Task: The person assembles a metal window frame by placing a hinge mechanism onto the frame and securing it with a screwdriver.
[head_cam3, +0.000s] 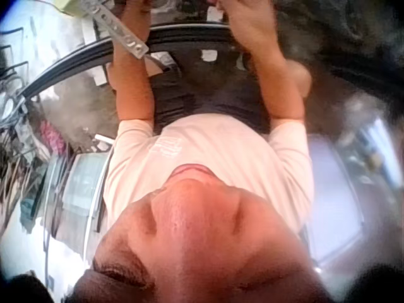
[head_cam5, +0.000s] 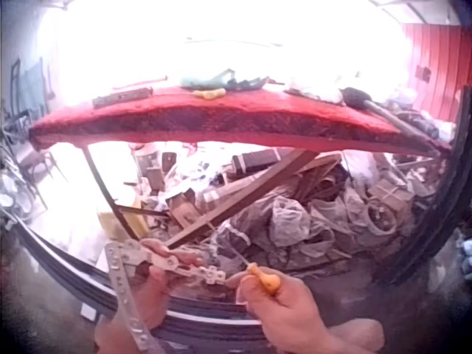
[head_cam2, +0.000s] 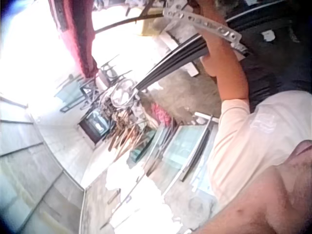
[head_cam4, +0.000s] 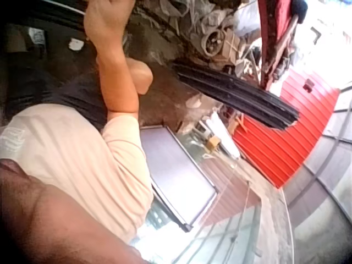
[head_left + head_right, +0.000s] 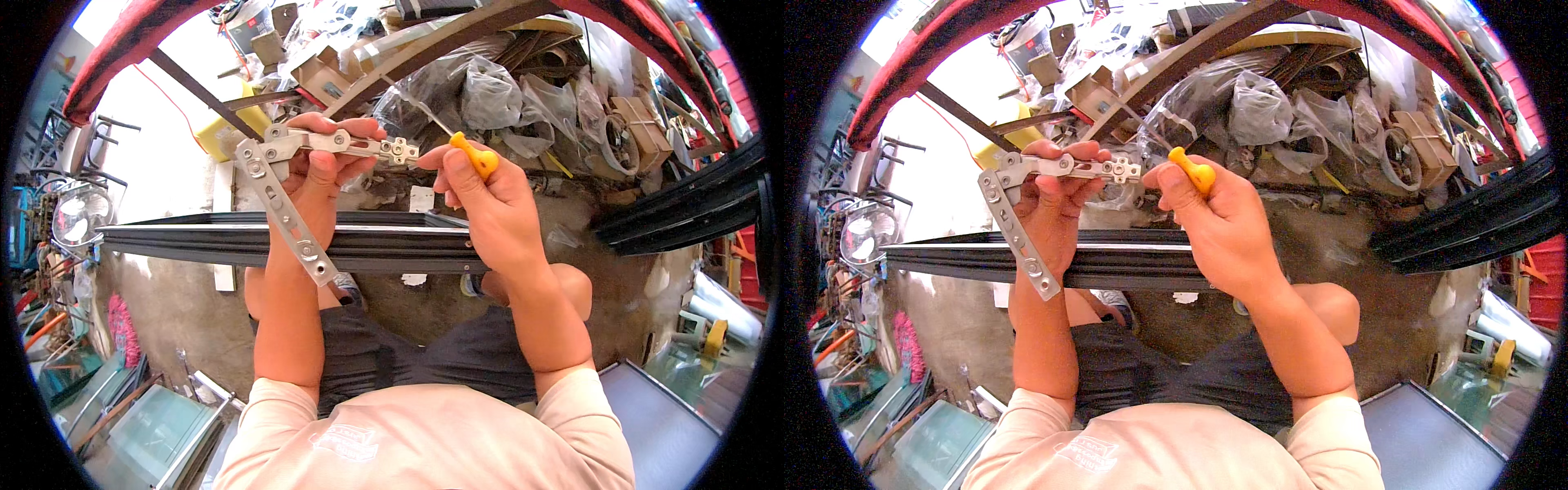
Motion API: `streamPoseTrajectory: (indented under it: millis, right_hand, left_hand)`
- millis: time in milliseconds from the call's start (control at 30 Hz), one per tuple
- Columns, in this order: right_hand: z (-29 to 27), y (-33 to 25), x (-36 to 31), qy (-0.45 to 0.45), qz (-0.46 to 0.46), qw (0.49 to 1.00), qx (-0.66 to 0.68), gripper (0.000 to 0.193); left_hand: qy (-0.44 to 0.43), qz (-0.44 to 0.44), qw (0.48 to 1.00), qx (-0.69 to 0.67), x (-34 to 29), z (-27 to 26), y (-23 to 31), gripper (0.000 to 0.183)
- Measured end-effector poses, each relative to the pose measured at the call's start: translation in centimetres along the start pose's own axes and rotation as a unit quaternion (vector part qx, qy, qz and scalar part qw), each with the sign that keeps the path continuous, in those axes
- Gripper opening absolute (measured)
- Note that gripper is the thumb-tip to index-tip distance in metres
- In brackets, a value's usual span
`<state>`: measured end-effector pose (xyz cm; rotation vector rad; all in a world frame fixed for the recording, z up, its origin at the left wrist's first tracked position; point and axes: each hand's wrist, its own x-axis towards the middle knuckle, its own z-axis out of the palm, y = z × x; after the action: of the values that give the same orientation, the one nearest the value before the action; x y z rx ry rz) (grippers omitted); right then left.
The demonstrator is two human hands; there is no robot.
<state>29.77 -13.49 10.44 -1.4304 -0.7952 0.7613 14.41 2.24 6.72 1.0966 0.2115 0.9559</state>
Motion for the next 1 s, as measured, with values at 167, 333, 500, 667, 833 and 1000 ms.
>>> streamPoseTrajectory:
  millis: [167, 333, 500, 667, 833, 1000]
  right_hand:
    - [0.0, -0.6, -0.3, 0.026, -0.031, 0.999, -0.006, 0.034]
    - [0.1, -0.6, -0.8, 0.035, -0.052, 0.998, -0.029, 0.034]
    - [-0.2, -0.5, -1.1, 0.02, -0.09, 0.993, -0.072, 0.034]
    - [-0.1, -0.6, -1.4, 0.025, -0.131, 0.987, -0.089, 0.032]
    - [-0.2, -0.8, -1.6, 0.016, -0.146, 0.982, -0.117, 0.031]
    - [-0.3, -1.2, -1.5, 0.0, -0.151, 0.979, -0.135, 0.031]
  left_hand:
    - [-0.003, -0.019, 1.0, 0.008, 0.1, -0.1, -0.1, 0.045]
    - [-0.022, -0.015, 1.0, 0.012, 0.1, -0.2, -0.1, 0.042]
    - [-0.033, -0.015, 0.999, 0.017, -0.1, -0.3, -0.1, 0.04]
    - [-0.043, -0.024, 0.999, 0.015, -0.3, -0.1, -0.1, 0.043]
    - [-0.051, -0.027, 0.998, 0.02, -0.3, -0.2, -0.2, 0.045]
    - [-0.052, -0.023, 0.998, 0.037, -0.2, -0.2, -0.1, 0.045]
